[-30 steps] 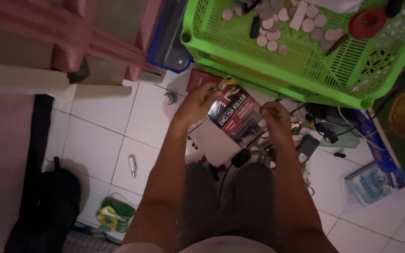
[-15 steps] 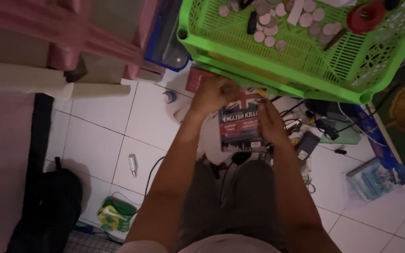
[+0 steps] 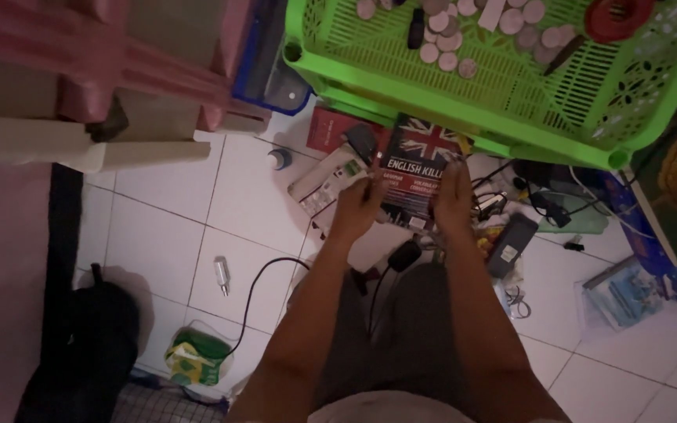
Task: Organizing various items including coins, books, and small electronics into a green plastic shelving unit.
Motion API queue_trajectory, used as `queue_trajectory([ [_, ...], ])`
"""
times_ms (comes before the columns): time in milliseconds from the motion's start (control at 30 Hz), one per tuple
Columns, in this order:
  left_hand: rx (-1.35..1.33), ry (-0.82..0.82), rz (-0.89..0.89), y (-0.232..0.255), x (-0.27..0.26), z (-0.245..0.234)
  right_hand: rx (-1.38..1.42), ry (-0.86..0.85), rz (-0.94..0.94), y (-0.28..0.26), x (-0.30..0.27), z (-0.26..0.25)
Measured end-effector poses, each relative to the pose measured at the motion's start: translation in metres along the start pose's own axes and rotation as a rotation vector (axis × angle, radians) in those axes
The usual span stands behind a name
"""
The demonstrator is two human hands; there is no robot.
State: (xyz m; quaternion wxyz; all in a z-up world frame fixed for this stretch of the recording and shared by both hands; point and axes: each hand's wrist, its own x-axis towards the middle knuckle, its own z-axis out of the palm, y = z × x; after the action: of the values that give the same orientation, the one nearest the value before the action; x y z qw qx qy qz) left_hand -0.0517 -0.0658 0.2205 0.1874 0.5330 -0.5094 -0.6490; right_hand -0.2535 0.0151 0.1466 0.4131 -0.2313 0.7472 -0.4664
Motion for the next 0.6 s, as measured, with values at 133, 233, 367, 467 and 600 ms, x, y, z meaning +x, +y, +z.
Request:
queue_trajectory([
  [133,-0.042,-0.041,-0.059,-0.046,0.01,-0.008,0.074,-0.023,0.036,0.025,0.004,-0.002],
  [233,0.064,-0.102,-0.012,-0.057,0.023,-0.029,0.087,-0.067,0.139,0.038,0.008,-0.012],
  [367,0.249,-0.262,0.019,-0.051,0.049,-0.051,0.082,-0.227,0.215,0.043,0.024,-0.028],
  [467,0.249,-0.239,0.035,-0.061,0.077,-0.054,0.023,-0.281,0.262,0.029,0.036,-0.024],
  [600,0.316,0.13,0.161,-0.083,0.125,-0.041,0.126,-0.243,0.231,0.029,0.066,-0.02],
])
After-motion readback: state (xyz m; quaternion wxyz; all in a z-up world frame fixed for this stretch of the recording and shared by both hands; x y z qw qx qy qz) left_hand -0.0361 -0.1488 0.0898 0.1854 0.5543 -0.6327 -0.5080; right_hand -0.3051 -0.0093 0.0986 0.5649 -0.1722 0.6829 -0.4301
